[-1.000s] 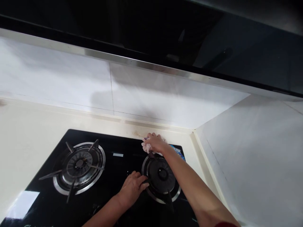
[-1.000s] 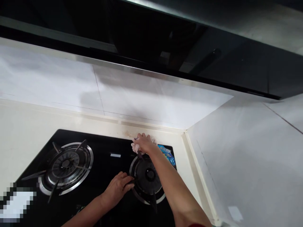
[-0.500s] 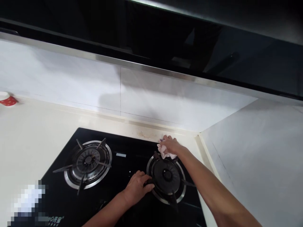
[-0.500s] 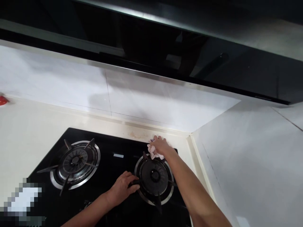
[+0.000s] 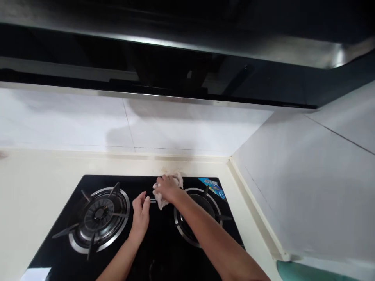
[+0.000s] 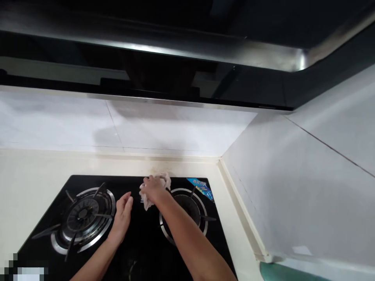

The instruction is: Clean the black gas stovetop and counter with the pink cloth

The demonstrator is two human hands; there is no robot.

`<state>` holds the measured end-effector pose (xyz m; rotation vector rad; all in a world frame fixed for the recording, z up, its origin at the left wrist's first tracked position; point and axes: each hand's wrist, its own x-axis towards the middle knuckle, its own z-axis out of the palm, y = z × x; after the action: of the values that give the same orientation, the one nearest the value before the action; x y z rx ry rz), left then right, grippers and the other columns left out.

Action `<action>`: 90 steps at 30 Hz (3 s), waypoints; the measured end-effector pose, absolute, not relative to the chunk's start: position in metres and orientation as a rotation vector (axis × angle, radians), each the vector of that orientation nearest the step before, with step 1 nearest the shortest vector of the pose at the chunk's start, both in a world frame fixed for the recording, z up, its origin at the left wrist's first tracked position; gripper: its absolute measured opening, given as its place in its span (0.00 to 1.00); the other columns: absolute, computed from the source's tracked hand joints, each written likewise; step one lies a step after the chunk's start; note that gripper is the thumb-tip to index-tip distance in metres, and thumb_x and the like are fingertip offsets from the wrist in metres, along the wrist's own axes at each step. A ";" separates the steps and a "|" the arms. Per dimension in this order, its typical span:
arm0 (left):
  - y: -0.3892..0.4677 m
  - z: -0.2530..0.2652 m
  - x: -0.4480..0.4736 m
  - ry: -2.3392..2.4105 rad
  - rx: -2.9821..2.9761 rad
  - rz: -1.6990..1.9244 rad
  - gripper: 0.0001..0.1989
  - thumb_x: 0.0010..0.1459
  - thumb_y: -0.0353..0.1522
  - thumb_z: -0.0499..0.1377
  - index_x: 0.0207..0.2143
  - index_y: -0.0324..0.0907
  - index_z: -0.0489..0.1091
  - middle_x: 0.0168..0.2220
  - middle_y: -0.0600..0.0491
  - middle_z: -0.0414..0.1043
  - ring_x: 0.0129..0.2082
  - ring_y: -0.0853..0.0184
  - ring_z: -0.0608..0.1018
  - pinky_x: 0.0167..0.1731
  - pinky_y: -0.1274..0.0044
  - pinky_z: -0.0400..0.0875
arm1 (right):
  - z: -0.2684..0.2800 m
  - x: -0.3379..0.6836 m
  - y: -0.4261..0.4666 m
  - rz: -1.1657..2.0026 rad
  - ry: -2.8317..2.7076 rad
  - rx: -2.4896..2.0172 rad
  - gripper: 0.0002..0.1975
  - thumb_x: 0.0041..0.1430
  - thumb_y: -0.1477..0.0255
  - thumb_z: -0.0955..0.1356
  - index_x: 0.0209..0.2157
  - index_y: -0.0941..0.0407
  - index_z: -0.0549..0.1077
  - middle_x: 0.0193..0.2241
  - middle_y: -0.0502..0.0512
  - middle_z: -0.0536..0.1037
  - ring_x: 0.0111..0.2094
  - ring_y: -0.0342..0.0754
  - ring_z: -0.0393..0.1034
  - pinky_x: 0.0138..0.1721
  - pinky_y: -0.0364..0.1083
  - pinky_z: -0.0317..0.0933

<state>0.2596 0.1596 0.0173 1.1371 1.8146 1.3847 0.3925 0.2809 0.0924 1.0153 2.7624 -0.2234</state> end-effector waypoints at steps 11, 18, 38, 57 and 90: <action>0.216 0.051 0.281 1.777 1.843 0.766 0.23 0.60 0.42 0.57 0.57 0.50 0.69 0.65 0.48 0.58 0.64 0.56 0.62 0.61 0.62 0.62 | 0.106 0.497 0.153 -0.832 3.212 1.154 0.15 0.62 0.62 0.69 0.50 0.48 0.74 0.59 0.54 0.70 0.61 0.52 0.61 0.65 0.56 0.51; 0.252 0.062 0.315 1.816 2.039 0.345 0.31 0.53 0.45 0.62 0.60 0.58 0.64 0.62 0.52 0.64 0.63 0.45 0.60 0.56 0.50 0.60 | 0.031 0.620 0.050 -0.815 2.556 2.984 0.14 0.61 0.57 0.66 0.40 0.51 0.76 0.37 0.54 0.79 0.38 0.49 0.76 0.36 0.42 0.70; 0.172 0.055 0.303 1.831 2.265 -0.026 0.24 0.57 0.35 0.55 0.56 0.58 0.69 0.63 0.52 0.61 0.63 0.49 0.59 0.51 0.57 0.66 | -0.044 0.550 0.073 -0.261 2.798 2.625 0.15 0.69 0.62 0.60 0.45 0.55 0.73 0.40 0.57 0.80 0.41 0.50 0.77 0.41 0.46 0.70; 0.177 0.065 0.314 1.815 2.268 -0.028 0.22 0.56 0.35 0.56 0.55 0.55 0.70 0.60 0.51 0.64 0.61 0.52 0.63 0.49 0.61 0.68 | -0.037 0.543 0.074 -0.267 2.770 2.646 0.21 0.71 0.64 0.56 0.46 0.59 0.75 0.37 0.61 0.82 0.38 0.50 0.79 0.39 0.46 0.69; 0.110 0.054 0.362 1.526 2.440 0.009 0.24 0.55 0.40 0.58 0.55 0.47 0.69 0.62 0.45 0.62 0.65 0.44 0.55 0.63 0.49 0.45 | 0.005 0.565 0.100 -0.286 2.601 3.048 0.31 0.69 0.53 0.52 0.38 0.60 0.76 0.30 0.64 0.82 0.28 0.53 0.77 0.29 0.46 0.65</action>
<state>0.3616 0.1102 0.0540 2.4401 1.5260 0.0092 0.5646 0.0997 0.0048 3.0481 2.6008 -0.2860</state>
